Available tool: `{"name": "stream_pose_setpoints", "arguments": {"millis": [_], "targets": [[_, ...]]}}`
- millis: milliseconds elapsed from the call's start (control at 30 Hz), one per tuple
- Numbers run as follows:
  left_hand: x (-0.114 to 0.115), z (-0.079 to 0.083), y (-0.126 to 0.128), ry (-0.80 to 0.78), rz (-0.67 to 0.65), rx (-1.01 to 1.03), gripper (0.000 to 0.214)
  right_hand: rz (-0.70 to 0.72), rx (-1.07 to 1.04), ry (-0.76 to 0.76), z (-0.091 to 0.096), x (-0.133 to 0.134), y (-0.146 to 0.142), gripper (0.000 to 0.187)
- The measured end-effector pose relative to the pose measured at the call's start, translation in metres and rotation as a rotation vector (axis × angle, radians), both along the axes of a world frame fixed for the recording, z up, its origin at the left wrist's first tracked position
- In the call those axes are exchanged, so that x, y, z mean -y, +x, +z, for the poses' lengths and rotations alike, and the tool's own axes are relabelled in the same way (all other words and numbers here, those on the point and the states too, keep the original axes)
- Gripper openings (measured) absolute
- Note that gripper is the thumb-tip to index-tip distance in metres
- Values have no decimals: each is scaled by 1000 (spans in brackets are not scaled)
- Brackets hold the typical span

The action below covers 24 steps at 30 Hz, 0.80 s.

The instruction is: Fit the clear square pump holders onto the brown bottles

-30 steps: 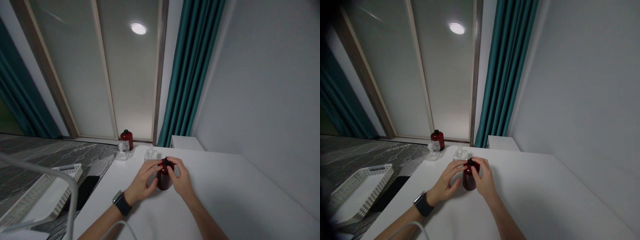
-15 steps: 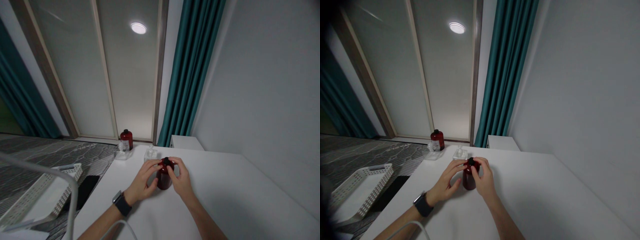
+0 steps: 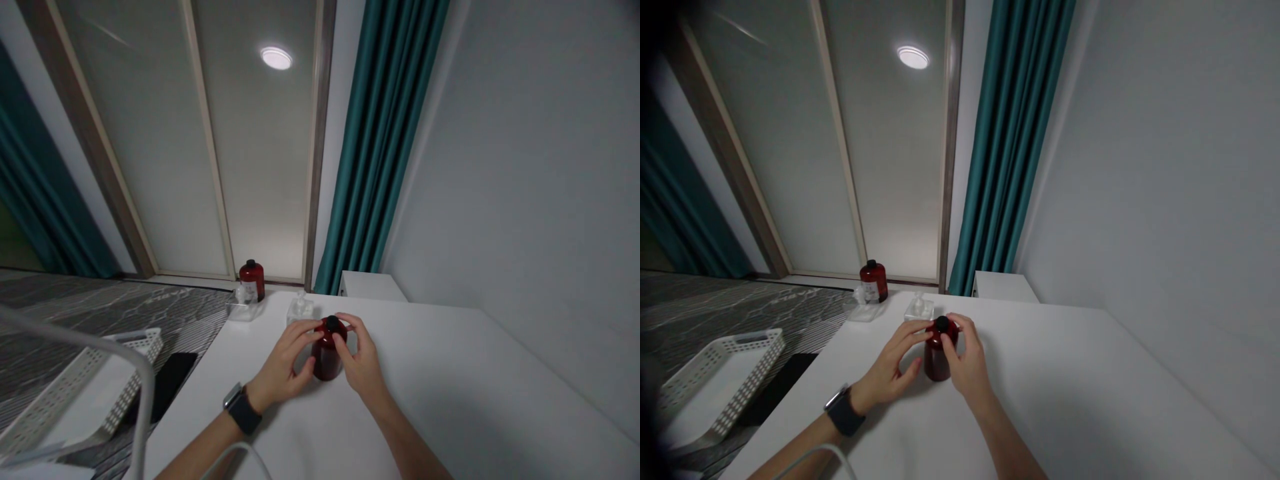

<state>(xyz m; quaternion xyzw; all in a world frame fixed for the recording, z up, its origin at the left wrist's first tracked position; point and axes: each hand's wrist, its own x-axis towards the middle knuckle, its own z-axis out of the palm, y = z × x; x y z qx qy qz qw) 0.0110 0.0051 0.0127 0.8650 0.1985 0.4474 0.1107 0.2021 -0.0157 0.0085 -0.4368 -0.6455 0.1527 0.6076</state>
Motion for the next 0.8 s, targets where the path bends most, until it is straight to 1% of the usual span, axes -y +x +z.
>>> {"name": "stream_pose_setpoints", "arguments": {"millis": [100, 167, 333, 433, 600, 667, 800], "targets": [[0, 0, 0, -1, -1, 0, 44, 36, 16, -30, -2, 0, 1, 33], [0, 0, 0, -2, -1, -2, 44, 34, 12, -30, -4, 0, 1, 33], [0, 0, 0, 0, -3, 1, 44, -17, 6, 31, -3, -1, -1, 31], [0, 1, 0, -5, -8, 6, 44, -11, 13, 58, -2, -1, 0, 29], [0, 1, 0, -5, -10, 7, 42, 60, 17, -16, -5, -1, 2, 36], [0, 0, 0, -6, -11, 7, 42, 46, 11, -19, -6, -1, 2, 35], [-1, -1, 0, -10, -14, 2, 42, -6, 8, 44, -4, -1, 1, 31]]}}
